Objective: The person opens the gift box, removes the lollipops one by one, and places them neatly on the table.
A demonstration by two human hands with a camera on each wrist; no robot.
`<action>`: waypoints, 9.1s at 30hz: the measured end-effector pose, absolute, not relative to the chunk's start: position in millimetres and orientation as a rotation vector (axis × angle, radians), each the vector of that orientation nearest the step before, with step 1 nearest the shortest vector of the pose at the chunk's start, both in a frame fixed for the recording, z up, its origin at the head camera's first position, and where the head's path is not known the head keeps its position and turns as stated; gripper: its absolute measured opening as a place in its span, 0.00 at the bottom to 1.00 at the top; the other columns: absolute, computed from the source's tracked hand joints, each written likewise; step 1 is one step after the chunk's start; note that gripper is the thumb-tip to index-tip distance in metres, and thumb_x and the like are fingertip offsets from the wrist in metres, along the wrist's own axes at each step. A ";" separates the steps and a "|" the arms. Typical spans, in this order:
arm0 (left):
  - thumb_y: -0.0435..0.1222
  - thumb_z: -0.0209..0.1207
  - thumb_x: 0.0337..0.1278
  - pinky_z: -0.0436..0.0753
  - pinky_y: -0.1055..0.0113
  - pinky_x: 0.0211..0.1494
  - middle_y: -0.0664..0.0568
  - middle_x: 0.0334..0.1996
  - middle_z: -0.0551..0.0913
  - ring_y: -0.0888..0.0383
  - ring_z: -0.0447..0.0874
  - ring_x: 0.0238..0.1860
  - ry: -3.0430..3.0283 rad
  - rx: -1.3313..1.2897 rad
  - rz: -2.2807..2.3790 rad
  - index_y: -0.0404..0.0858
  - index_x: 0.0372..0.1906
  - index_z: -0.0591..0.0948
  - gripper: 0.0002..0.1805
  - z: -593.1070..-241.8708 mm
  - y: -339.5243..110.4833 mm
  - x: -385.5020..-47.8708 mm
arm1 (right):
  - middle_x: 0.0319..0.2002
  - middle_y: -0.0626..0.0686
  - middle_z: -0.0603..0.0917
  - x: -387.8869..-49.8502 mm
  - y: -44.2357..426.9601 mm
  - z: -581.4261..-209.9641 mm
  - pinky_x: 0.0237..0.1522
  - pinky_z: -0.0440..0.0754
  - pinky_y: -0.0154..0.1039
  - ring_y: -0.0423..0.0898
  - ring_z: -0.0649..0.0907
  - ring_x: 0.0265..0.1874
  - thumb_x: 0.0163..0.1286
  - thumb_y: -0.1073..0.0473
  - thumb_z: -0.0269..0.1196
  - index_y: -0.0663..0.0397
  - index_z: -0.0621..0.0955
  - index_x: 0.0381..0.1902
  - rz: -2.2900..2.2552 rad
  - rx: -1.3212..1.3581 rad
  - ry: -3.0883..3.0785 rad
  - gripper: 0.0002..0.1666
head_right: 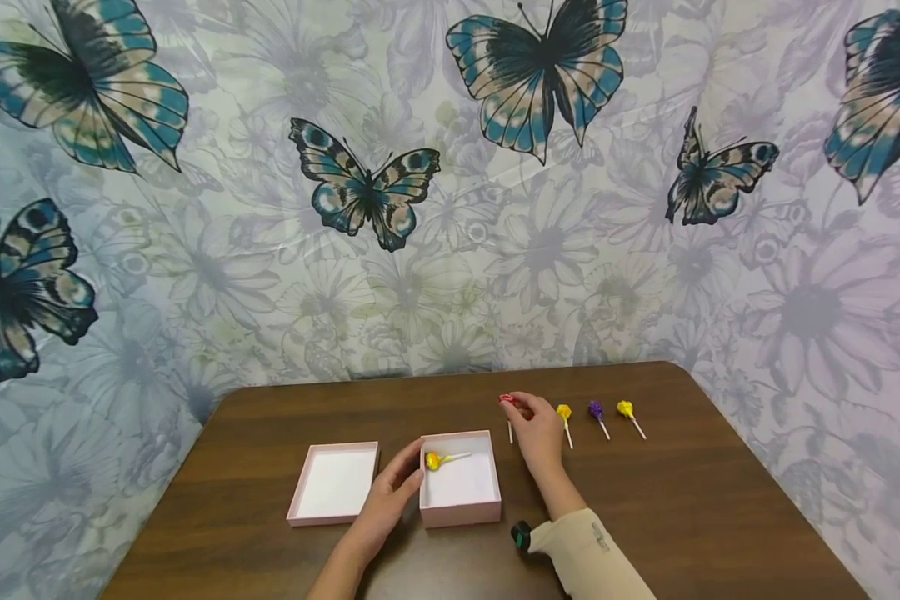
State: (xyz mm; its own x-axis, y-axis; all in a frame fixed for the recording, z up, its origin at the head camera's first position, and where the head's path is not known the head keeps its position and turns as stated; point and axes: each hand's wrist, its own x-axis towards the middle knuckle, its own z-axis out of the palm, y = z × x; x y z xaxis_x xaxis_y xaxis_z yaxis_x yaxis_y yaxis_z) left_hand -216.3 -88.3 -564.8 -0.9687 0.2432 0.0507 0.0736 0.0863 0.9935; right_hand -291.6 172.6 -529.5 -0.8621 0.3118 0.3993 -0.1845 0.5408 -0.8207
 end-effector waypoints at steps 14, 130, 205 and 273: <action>0.41 0.53 0.74 0.59 0.43 0.79 0.47 0.77 0.62 0.45 0.57 0.78 2.216 0.338 2.017 0.51 0.75 0.65 0.28 -565.1 -88.5 -218.8 | 0.29 0.56 0.89 -309.8 173.1 -543.3 0.31 0.79 0.34 0.47 0.85 0.28 0.62 0.54 0.73 0.59 0.89 0.38 1.136 -0.134 -2.411 0.14; 0.42 0.51 0.75 0.62 0.41 0.77 0.44 0.77 0.61 0.41 0.58 0.77 2.205 0.357 2.011 0.49 0.77 0.62 0.29 -564.2 -90.3 -213.8 | 0.40 0.44 0.92 -230.1 109.7 -498.9 0.37 0.88 0.41 0.43 0.90 0.34 0.59 0.57 0.74 0.44 0.90 0.43 1.019 0.586 -2.483 0.12; 0.40 0.53 0.74 0.63 0.48 0.78 0.47 0.77 0.63 0.45 0.58 0.78 2.228 0.328 2.029 0.50 0.76 0.65 0.29 -568.2 -88.8 -216.5 | 0.29 0.43 0.89 -260.4 81.8 -520.6 0.32 0.82 0.42 0.43 0.85 0.30 0.58 0.56 0.74 0.45 0.89 0.31 0.519 0.724 -2.851 0.03; 0.38 0.52 0.75 0.61 0.52 0.77 0.48 0.78 0.61 0.46 0.57 0.78 2.232 0.367 2.024 0.49 0.76 0.64 0.29 -563.7 -87.5 -214.9 | 0.28 0.50 0.89 -224.5 169.7 -487.8 0.30 0.83 0.29 0.43 0.85 0.28 0.55 0.60 0.77 0.56 0.89 0.39 1.045 0.046 -2.369 0.13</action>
State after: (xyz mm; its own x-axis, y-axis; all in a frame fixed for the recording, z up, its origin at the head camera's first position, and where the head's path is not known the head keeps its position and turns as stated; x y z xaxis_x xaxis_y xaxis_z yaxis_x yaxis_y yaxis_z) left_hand -214.9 -87.5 -563.7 -0.9652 0.2481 0.0826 0.1065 0.0843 0.9907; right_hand -224.5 169.7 -487.8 -0.8511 0.1817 0.4926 -0.2413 0.6980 -0.6743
